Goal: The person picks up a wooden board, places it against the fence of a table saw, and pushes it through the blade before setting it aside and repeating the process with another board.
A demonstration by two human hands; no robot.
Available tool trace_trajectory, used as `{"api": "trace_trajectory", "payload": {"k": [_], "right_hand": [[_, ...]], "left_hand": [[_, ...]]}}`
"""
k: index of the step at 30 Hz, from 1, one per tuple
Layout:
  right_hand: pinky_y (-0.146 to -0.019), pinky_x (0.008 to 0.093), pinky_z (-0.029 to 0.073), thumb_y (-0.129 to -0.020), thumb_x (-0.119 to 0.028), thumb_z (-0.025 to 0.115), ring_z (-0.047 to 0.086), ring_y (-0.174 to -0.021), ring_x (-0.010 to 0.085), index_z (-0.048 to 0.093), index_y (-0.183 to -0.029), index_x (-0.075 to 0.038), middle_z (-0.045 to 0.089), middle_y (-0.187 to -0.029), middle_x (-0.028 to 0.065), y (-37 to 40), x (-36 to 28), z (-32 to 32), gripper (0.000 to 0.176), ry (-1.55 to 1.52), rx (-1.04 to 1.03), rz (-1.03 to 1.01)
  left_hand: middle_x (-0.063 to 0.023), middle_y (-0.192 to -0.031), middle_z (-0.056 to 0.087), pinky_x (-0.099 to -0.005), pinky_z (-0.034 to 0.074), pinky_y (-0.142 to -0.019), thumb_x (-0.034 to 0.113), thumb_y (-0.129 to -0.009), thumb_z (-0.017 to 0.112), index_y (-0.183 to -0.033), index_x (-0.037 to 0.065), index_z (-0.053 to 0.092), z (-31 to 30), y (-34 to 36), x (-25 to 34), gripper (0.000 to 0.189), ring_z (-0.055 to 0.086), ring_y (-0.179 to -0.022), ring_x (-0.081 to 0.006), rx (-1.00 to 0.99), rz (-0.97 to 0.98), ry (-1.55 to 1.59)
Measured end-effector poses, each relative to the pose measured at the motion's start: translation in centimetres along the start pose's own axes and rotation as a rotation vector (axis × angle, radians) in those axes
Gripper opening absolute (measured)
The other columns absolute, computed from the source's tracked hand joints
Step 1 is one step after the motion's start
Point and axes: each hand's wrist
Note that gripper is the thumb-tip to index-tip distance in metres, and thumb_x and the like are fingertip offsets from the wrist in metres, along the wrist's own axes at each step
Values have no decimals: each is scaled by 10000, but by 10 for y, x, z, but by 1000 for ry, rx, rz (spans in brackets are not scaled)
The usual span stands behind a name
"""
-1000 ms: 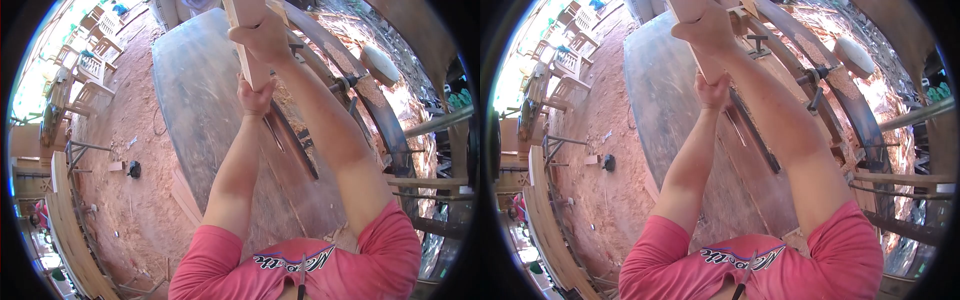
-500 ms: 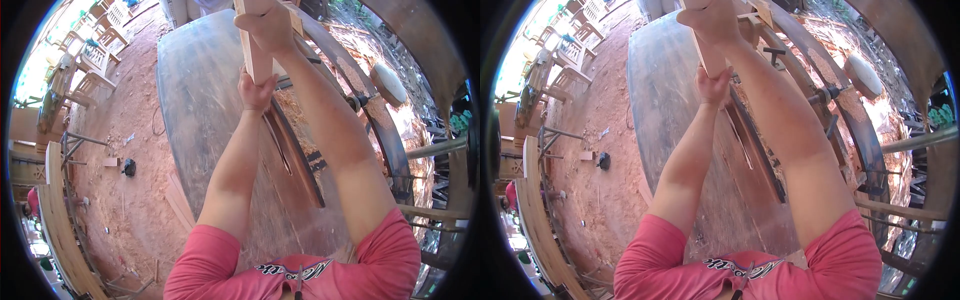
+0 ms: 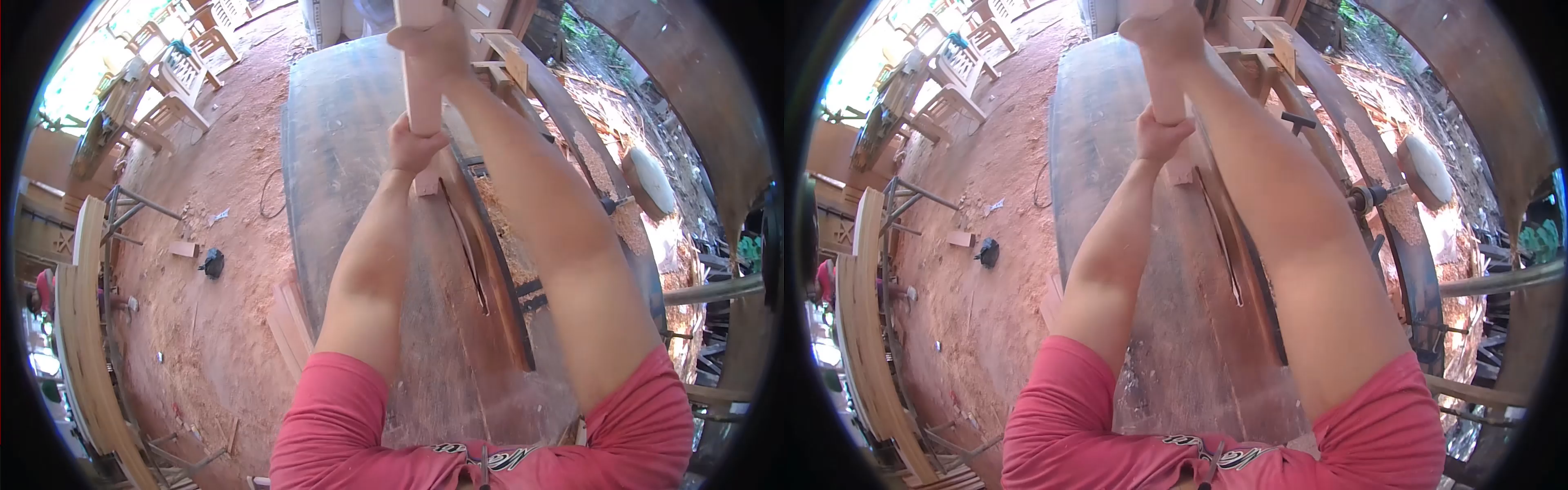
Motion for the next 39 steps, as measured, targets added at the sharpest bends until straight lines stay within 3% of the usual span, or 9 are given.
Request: {"api": "trace_trajectory", "payload": {"k": [13, 18, 20, 27, 32, 34, 35, 36, 39], "right_hand": [[-690, 391, 543, -670, -189, 785, 692, -784, 269, 570, -1070, 45, 678, -871, 154, 248, -220, 50, 511, 5, -236, 207], [-720, 339, 557, -821, -197, 745, 685, -848, 214, 593, -1184, 10, 676, -930, 90, 340, -239, 41, 444, -635, -613, 523], [-753, 340, 557, -859, -197, 707, 679, -867, 216, 567, -1248, 5, 669, -967, 93, 344, -280, 46, 460, -928, -588, 478], [-811, 462, 563, -893, -264, 603, 654, -929, 292, 457, -1380, -96, 616, -1128, 142, 330, -289, 90, 535, -1491, -961, 656], [-924, 465, 516, -866, -211, 618, 606, -1018, 303, 422, -1352, -40, 579, -1089, 145, 424, -320, 103, 551, -1471, -582, 880], [-946, 458, 504, -886, -218, 657, 585, -1054, 305, 430, -1331, 23, 567, -1114, 156, 438, -363, 98, 554, -1441, -398, 1060], [-913, 444, 514, -905, -231, 676, 584, -1046, 299, 461, -1300, 58, 568, -1111, 159, 441, -389, 91, 534, -1401, -283, 1149], [-932, 449, 505, -924, -272, 674, 572, -1074, 303, 445, -1308, 74, 547, -1148, 163, 446, -402, 88, 565, -1396, -297, 1196], [-932, 454, 507, -954, -338, 655, 559, -1102, 304, 430, -1301, 109, 526, -1164, 161, 462, -435, 58, 610, -1467, -311, 1248]], "left_hand": [[-7, -830, 656, -295, 521, -695, 113, -728, 762, -1005, 15, 660, -144, 316, 140, 311, 602, -776, -81, 225, -104, 61], [17, -865, 661, -302, 527, -697, 128, -743, 775, -1050, 37, 665, -200, 457, 182, 339, 613, -791, -87, 157, 4, -254], [-34, -891, 693, -298, 554, -649, 135, -748, 811, -1140, 40, 659, -215, 520, 223, 431, 659, -776, -109, 203, -245, 61], [-83, -839, 715, -357, 557, -662, 172, -616, 913, -1099, -5, 687, -277, 746, 251, 562, 692, -757, -179, 165, -793, -373], [-201, -979, 708, -405, 553, -795, 142, -652, 816, -1150, -22, 674, -257, 718, 421, 543, 690, -944, -303, 822, 25, -1434], [-240, -1092, 686, -413, 534, -902, 103, -706, 744, -1197, -20, 648, -240, 716, 444, 515, 659, -1070, -353, 405, 77, 134], [-213, -1165, 693, -440, 493, -982, 538, -854, 632, -1214, -102, 620, -240, 694, 459, 735, 657, -1085, -395, 164, -103, -197], [-221, -1329, 609, -445, 422, -1086, 657, -915, 504, -1344, -84, 534, -238, 671, 454, 856, 577, -1241, -381, 83, -269, -640], [-221, -1505, 429, -484, 327, -1170, 688, -864, 561, -1487, -19, 363, -266, 626, 355, 963, 400, -1410, -353, 666, 140, -172]]}}
Point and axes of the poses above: each hand's wrist, its own y-axis away from the middle knuckle, its own z-axis out of the palm, x = y × z
